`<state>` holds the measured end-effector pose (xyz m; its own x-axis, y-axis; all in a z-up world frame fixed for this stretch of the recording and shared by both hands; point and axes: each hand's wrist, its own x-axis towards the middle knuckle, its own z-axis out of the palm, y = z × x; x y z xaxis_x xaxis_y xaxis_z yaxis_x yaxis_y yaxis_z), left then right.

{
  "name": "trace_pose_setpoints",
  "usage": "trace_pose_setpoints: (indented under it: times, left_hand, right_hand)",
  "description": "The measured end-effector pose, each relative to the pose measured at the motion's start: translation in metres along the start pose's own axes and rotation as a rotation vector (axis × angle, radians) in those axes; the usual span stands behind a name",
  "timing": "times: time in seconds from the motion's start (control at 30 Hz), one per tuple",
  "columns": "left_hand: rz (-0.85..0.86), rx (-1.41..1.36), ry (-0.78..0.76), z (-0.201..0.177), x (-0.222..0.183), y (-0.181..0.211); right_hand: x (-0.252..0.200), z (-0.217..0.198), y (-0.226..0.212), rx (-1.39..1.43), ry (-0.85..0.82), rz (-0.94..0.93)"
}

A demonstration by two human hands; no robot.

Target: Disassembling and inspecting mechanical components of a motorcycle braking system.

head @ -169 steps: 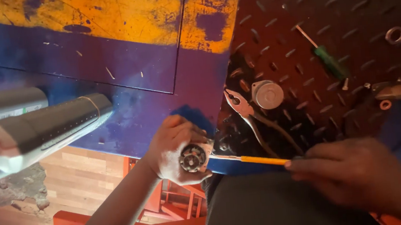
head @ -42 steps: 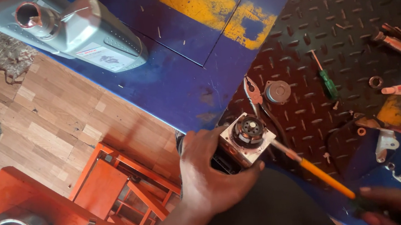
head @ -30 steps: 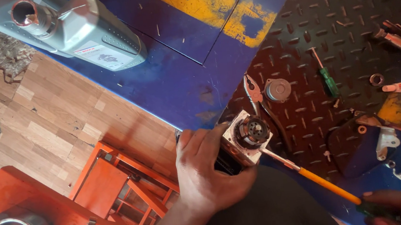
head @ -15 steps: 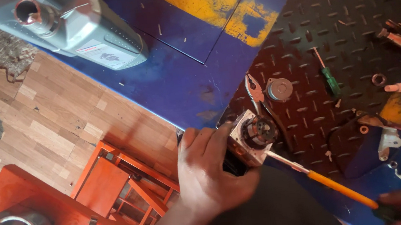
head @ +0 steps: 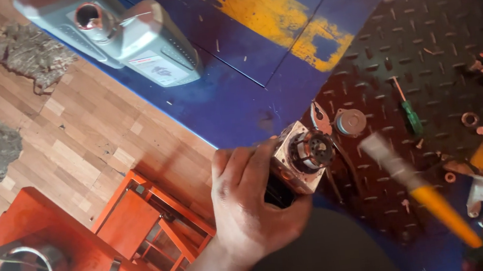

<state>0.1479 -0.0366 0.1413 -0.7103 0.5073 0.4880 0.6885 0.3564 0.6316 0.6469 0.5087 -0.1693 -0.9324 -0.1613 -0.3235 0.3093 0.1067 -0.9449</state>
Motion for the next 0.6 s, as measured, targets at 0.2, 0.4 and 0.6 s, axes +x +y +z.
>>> trace_pose_setpoints:
  times: [0.2,0.4,0.6]
  left_hand:
    - [0.014,-0.032,0.059,0.003,-0.011,0.004]
    - [0.145,-0.065,0.059,-0.001,-0.023,0.012]
    - [0.323,-0.044,0.088,-0.005,-0.028,0.013]
  right_hand:
    - [0.137,0.111,-0.141,0.184,0.034,-0.138]
    - [0.223,0.267,-0.339,0.701,0.233,-0.442]
    - [0.249,0.307,-0.392,0.005,0.813,-0.468]
